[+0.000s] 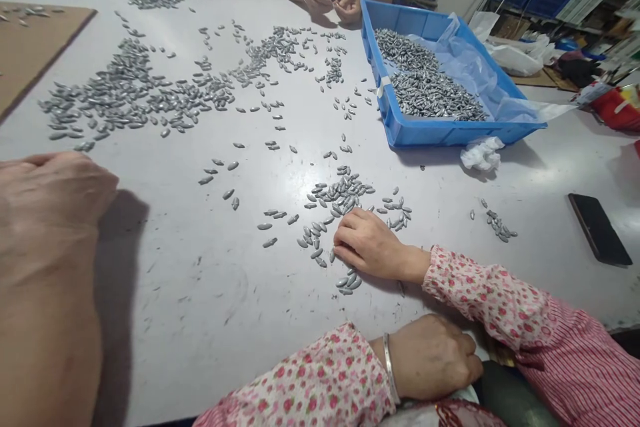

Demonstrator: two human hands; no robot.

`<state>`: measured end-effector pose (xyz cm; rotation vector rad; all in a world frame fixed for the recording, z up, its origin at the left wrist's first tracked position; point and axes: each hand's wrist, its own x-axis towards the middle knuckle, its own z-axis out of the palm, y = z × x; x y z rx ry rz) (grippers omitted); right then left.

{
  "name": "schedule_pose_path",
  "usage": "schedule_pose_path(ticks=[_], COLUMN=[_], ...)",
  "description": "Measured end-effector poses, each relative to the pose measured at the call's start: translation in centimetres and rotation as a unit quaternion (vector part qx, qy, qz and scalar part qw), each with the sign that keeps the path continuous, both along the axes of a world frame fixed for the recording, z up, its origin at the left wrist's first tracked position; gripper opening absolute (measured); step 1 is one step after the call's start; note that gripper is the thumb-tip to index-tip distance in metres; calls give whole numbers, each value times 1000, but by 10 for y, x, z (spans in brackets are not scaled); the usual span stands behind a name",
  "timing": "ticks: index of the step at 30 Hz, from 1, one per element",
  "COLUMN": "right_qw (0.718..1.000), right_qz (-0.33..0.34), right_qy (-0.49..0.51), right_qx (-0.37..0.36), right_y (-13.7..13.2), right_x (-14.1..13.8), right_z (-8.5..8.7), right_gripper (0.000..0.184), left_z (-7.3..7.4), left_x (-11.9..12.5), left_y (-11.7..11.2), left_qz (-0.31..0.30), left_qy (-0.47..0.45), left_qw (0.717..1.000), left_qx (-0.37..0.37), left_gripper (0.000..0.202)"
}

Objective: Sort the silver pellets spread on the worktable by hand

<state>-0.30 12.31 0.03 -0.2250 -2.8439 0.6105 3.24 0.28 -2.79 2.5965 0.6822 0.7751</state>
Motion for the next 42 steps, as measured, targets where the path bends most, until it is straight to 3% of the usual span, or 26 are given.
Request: schedule_pose_path(ticks=[4, 7, 12, 16, 22, 26, 30, 33, 37, 42], right_qw=[993, 982, 983, 985, 991, 998, 993, 984, 981, 985], right_qz=[100, 174, 142, 129, 79, 37, 106, 148, 141, 121], right_qy=[-11, -67, -101, -98, -74, -47, -54, -98, -120, -108], right_qx=[-55, -20, 53, 59, 80, 37, -26, 4, 66, 62], right_y=[8, 6, 0, 3, -6, 2, 18, 21, 14, 12], right_x=[7, 11, 13, 14, 10, 10, 17, 21, 22, 21], right_z=[12, 19, 18, 17, 11, 13, 24, 28, 27, 20], right_gripper=[20, 25, 20, 18, 31, 23, 22, 19, 23, 26], left_z=[0, -1, -2, -3, -4, -2, 0, -1, -3, -2], left_x=[-1, 0, 0, 0, 1, 0, 0, 1, 1, 1], left_y=[-1, -1, -1, -2, -1, -2, -3, -3, -3, -3], left_qz=[4, 6, 5, 11, 6, 9, 11, 11, 12, 9], left_qy=[-1, -8, -12, -4, -12, -1, 13, 15, 13, 14], left_qw=[1000, 1000, 1000, 1000, 1000, 1000, 1000, 1000, 1000, 1000], left_qx=[-7, -4, 2, -2, 3, 2, -1, -2, -3, -5], left_gripper=[14, 15, 16, 16, 17, 16, 15, 15, 15, 15])
